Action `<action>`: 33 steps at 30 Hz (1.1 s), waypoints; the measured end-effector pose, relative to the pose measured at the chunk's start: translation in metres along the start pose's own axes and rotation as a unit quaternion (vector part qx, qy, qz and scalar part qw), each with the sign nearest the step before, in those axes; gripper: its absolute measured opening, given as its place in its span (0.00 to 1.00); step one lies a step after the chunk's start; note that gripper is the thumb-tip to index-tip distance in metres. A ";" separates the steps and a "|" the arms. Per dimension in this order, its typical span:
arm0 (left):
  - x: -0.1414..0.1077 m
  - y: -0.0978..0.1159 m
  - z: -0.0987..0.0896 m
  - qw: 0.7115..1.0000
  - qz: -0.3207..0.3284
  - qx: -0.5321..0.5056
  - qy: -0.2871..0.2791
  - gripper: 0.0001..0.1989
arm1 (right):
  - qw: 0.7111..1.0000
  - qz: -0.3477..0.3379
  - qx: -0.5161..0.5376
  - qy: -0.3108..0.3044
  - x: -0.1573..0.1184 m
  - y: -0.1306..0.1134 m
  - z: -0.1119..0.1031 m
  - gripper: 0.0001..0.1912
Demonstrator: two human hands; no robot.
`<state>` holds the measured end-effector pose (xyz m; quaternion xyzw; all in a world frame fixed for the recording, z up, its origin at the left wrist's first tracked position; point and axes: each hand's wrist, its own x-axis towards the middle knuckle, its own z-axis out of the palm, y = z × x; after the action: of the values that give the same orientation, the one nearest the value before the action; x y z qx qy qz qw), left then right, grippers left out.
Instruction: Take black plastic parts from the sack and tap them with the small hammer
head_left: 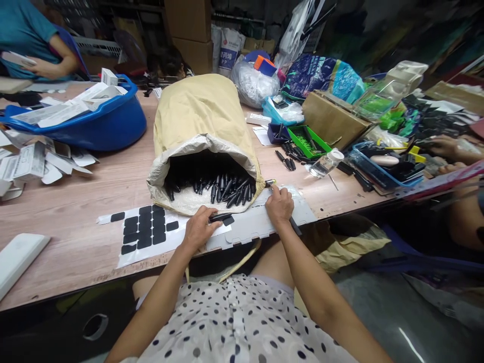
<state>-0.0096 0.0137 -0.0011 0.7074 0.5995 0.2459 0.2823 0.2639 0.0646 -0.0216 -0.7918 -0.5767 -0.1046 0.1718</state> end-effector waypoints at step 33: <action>0.004 0.017 0.004 0.998 -0.062 -0.021 -0.023 0.03 | 0.912 -0.197 0.346 -0.097 -0.107 -0.070 -0.071 0.19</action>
<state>0.0053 0.0148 0.0078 0.6683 0.6305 0.2234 0.3256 0.1665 -0.0375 0.0157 -0.5593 -0.7347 0.1472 0.3545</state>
